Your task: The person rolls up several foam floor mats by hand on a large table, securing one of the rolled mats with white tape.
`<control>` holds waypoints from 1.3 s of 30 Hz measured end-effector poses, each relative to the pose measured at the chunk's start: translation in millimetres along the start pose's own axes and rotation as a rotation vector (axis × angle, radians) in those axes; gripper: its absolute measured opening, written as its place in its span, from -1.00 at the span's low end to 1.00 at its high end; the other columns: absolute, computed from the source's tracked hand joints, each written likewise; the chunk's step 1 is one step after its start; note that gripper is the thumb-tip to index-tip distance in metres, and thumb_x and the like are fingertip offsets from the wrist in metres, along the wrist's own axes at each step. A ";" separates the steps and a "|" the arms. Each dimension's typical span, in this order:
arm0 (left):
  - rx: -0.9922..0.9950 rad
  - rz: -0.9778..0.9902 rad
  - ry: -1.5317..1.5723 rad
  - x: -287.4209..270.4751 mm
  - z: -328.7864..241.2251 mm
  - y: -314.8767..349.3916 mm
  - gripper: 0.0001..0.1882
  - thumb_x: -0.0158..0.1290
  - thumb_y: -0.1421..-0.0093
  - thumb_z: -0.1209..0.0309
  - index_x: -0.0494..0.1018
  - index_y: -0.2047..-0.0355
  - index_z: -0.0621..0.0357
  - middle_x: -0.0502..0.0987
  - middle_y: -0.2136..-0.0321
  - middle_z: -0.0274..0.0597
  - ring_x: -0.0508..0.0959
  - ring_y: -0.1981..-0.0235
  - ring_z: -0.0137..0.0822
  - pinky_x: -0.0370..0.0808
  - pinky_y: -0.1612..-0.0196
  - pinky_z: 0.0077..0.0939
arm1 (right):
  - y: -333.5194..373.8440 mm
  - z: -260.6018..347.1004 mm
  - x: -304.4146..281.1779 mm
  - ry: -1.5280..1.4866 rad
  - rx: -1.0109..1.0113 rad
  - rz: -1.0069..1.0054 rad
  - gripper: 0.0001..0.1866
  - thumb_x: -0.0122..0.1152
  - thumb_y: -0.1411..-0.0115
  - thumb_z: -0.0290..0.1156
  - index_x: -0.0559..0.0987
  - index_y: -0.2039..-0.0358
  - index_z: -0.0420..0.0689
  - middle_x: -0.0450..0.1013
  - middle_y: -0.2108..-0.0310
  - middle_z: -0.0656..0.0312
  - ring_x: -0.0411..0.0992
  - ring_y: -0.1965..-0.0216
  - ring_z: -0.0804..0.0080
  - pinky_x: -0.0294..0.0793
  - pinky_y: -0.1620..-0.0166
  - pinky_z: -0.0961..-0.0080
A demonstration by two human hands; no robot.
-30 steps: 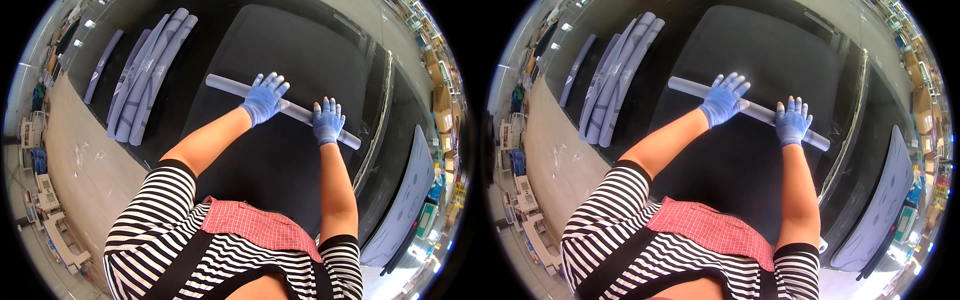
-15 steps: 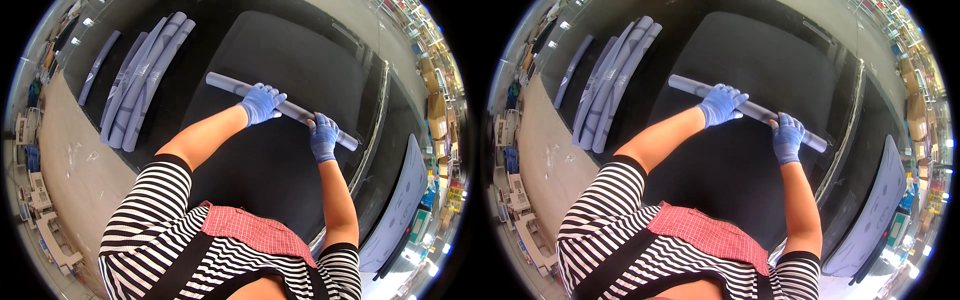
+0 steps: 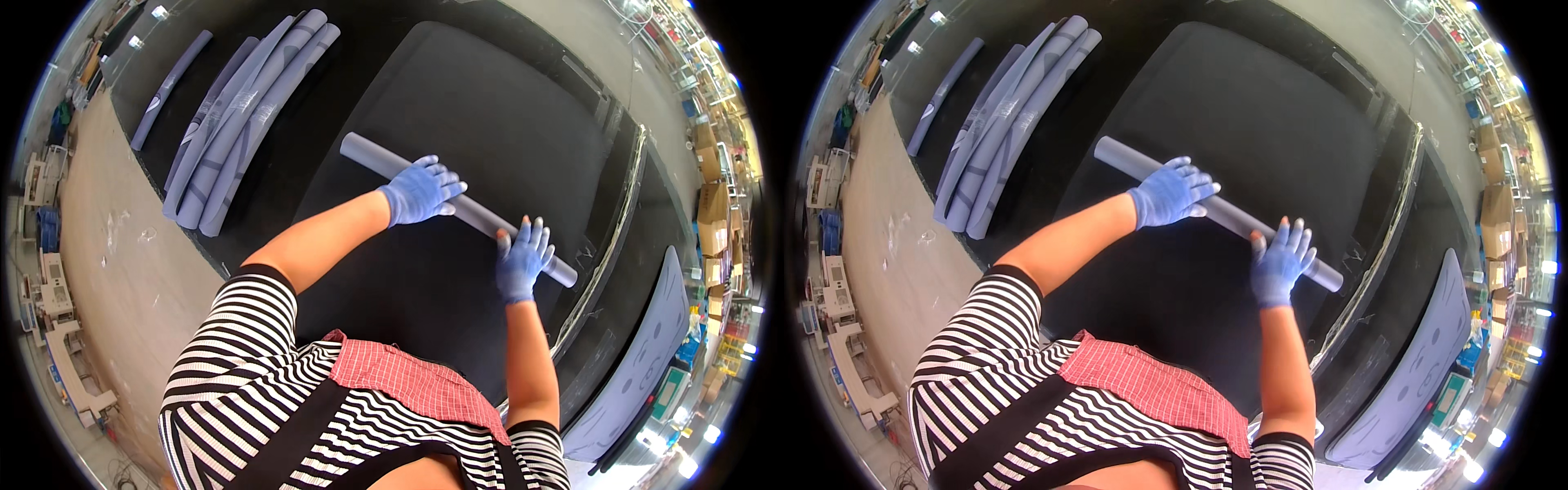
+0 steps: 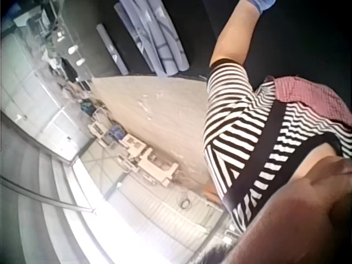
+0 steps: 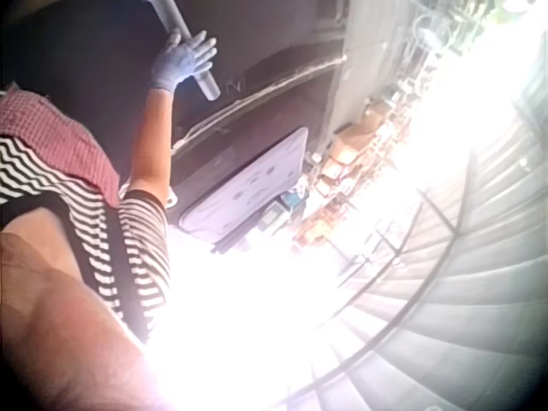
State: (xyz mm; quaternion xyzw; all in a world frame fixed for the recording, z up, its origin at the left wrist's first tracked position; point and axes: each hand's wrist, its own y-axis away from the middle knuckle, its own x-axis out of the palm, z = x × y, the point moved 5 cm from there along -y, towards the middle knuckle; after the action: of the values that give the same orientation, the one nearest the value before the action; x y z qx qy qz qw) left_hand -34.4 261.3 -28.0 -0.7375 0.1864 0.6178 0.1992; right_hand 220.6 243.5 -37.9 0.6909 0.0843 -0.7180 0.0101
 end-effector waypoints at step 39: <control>-0.037 0.064 -0.039 -3.5 -60.2 113.7 -0.36 0.13 -0.24 0.02 0.38 -0.26 0.02 0.37 -0.26 -0.10 0.29 -0.33 -0.07 0.18 -0.35 -0.11 | 106.8 9.5 -28.9 0.006 -0.037 0.207 -0.20 -0.13 -0.33 0.29 0.27 -0.39 0.01 0.11 -0.44 0.04 0.00 -0.46 -0.05 -0.02 -0.40 -0.17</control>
State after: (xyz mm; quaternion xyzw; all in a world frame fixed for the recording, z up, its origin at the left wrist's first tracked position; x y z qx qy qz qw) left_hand -43.9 133.1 -22.3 -0.7226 0.1946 0.6414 0.1692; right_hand 226.4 134.0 -20.3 0.6977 0.0257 -0.7094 0.0968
